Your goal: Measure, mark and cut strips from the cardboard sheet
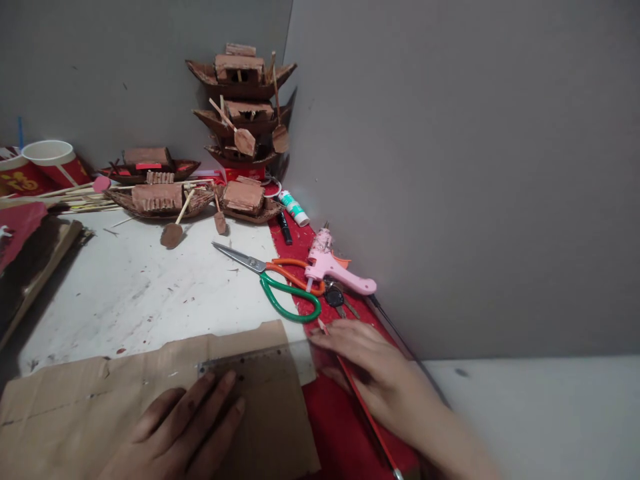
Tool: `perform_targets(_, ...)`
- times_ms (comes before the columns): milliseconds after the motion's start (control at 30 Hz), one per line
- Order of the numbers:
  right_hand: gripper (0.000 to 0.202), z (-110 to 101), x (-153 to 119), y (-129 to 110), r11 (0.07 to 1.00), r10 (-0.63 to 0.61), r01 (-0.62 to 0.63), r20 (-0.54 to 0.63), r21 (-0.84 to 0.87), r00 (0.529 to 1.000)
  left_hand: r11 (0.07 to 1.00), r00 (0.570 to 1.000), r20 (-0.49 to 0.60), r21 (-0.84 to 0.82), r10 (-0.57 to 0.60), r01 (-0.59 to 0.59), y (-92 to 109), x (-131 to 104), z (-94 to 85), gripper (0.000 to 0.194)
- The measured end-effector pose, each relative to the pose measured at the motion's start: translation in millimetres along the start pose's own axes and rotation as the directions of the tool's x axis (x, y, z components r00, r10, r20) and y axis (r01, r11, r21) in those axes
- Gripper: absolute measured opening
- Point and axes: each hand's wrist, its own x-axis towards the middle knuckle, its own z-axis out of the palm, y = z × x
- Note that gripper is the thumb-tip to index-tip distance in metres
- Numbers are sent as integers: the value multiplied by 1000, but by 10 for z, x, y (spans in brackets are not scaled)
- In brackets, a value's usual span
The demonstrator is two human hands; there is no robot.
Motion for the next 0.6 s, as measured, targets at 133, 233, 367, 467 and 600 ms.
perform_targets(133,38,-16,-7,13,1000,-15,15,-21,3,1000,997,997,3,36,73,-73,-40,16,-18,31)
perform_targets(233,38,-48,-39,0,1000,-22,22,-34,4,999,989,991,6,53,135,-135,-34,7,-10,31)
perform_targets(367,44,-74,-97,-23,999,-52,52,-32,-6,998,995,995,-38,32,91,-90,30,-28,66,31)
perform_targets(467,43,-69,-111,-34,999,-50,50,-38,-15,998,996,996,-24,30,82,-81,63,-55,105,31)
perform_targets(600,38,-58,-66,-56,1000,-18,18,-48,-18,999,998,998,-5,19,65,-65,35,-57,67,31)
